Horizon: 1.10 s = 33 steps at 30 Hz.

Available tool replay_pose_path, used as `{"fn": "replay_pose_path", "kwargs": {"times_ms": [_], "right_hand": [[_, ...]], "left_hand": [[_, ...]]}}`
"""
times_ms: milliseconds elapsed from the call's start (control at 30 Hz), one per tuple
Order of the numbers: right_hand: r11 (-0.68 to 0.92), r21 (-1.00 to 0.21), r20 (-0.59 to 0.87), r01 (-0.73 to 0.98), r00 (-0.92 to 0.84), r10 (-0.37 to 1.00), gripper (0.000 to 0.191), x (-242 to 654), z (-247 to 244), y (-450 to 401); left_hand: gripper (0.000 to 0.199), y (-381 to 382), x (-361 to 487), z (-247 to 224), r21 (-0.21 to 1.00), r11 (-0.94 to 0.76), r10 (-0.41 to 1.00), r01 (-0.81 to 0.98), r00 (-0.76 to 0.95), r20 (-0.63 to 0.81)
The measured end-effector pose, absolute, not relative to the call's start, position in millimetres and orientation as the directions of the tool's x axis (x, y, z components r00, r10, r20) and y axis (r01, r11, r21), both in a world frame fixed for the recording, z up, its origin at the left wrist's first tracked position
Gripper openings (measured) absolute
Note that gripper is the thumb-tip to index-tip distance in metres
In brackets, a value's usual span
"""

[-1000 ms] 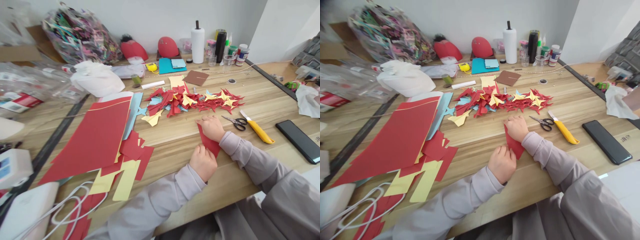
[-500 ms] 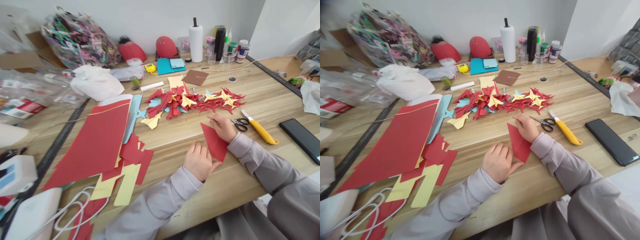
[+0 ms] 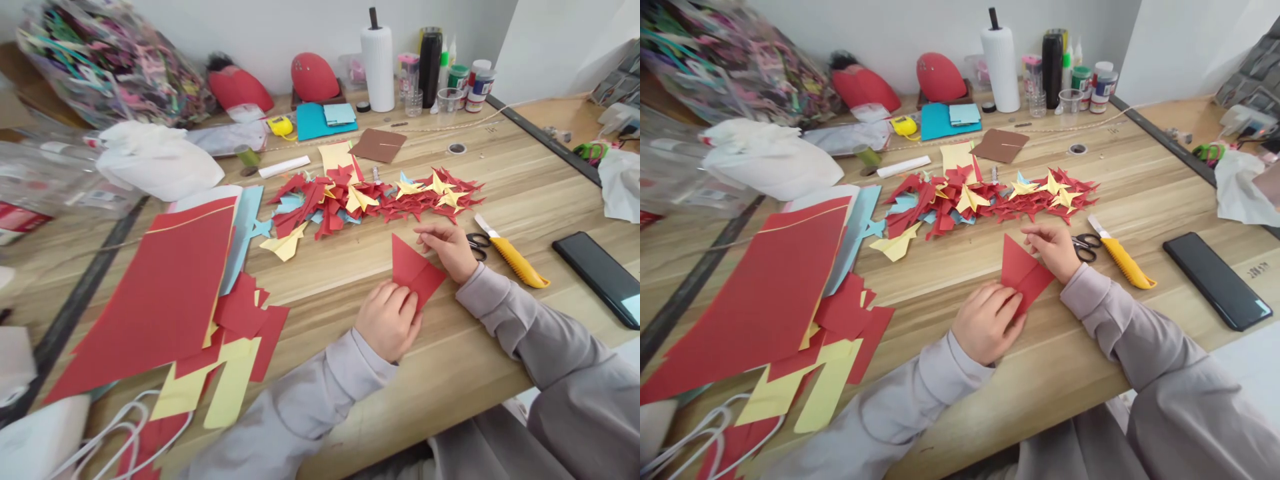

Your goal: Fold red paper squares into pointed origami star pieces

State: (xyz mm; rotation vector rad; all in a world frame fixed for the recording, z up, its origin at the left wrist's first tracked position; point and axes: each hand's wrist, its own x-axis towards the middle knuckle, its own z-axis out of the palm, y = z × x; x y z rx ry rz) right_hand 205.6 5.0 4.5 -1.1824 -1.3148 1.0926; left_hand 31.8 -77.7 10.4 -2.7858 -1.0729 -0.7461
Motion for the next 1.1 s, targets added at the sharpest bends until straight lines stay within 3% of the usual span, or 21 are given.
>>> {"fn": "replay_pose_path", "kwargs": {"times_ms": [133,267,400,567,667,900,1100], "right_hand": [[0.278,-0.917,0.204,0.287,-0.261,0.944,0.027,208,11,0],[0.605,-0.607,0.278,0.515,-0.575,0.769,0.038,206,13,-6],[0.686,-0.429,0.266,0.587,-0.644,0.718,0.042,205,9,-9],[0.67,-0.409,0.283,0.619,-0.612,0.739,0.024,204,8,-9],[0.658,-0.433,0.289,0.617,-0.596,0.749,0.024,203,11,-9],[0.6,-0.468,0.289,0.648,-0.53,0.797,0.028,199,13,-9],[0.575,-0.441,0.31,0.689,-0.485,0.818,0.029,196,13,-11]], "left_hand": [[0.021,-64,18,9,0.087,-0.719,0.628,0.69,0.591,0.505],[0.024,-50,4,7,0.077,-0.698,0.633,0.711,0.564,0.53],[0.021,-43,-3,3,0.136,-0.668,0.663,0.732,0.502,0.555],[0.016,-42,-5,2,0.336,-0.628,0.714,0.702,0.348,0.608],[0.016,-40,-5,3,0.454,-0.571,0.77,0.684,0.255,0.585],[0.037,-35,-6,-1,0.444,-0.446,0.836,0.777,0.185,0.516],[0.028,-34,-6,0,0.5,-0.436,0.846,0.748,0.151,0.512]]}}
